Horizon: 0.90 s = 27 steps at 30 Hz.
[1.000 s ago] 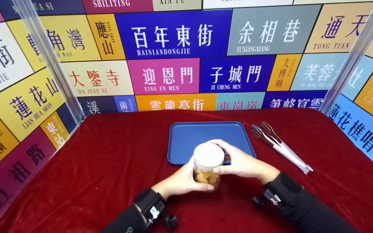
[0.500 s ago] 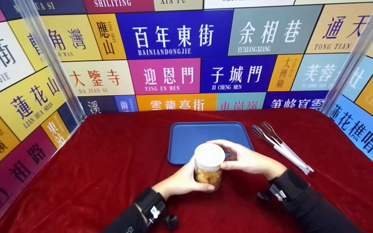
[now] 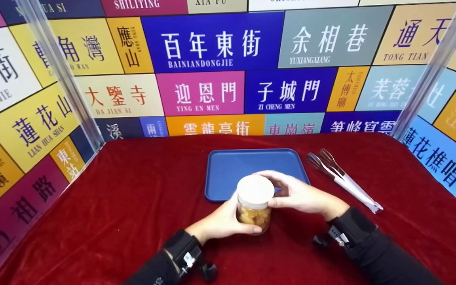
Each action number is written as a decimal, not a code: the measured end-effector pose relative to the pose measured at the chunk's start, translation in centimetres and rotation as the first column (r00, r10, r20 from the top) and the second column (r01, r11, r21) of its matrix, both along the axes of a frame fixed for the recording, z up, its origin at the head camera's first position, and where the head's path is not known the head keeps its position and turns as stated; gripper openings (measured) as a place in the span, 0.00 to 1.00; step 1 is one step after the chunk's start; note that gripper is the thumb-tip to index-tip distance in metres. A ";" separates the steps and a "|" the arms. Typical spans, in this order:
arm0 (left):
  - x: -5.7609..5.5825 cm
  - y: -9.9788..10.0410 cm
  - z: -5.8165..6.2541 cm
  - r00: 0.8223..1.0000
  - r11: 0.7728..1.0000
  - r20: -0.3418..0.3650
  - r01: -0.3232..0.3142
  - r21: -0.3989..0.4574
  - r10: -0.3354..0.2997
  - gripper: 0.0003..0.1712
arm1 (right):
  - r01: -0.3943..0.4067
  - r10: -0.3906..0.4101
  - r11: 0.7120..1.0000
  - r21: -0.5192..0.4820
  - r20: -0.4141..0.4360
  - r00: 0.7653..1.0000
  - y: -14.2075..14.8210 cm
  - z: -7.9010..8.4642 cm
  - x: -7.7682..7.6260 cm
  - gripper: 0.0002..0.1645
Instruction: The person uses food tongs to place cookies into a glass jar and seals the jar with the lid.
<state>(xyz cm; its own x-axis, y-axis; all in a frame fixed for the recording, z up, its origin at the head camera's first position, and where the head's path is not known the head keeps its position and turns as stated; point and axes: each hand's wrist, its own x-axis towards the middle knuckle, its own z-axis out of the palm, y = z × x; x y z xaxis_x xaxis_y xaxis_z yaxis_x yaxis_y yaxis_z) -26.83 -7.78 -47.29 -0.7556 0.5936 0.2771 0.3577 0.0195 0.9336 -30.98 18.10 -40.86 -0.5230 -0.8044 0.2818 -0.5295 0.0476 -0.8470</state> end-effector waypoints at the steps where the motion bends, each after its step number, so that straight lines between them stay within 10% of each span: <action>1: 0.0 0.0 0.0 1.000 1.000 -0.001 -0.002 -0.004 0.002 0.67 | 0.009 -0.009 1.000 0.004 0.001 1.000 0.0 0.0 0.0 0.42; 27: -0.1 -0.1 0.1 0.999 1.000 -0.041 -0.002 -0.016 0.001 0.63 | 0.202 -0.198 0.979 0.033 -0.096 0.976 -1.6 -0.5 1.4 0.46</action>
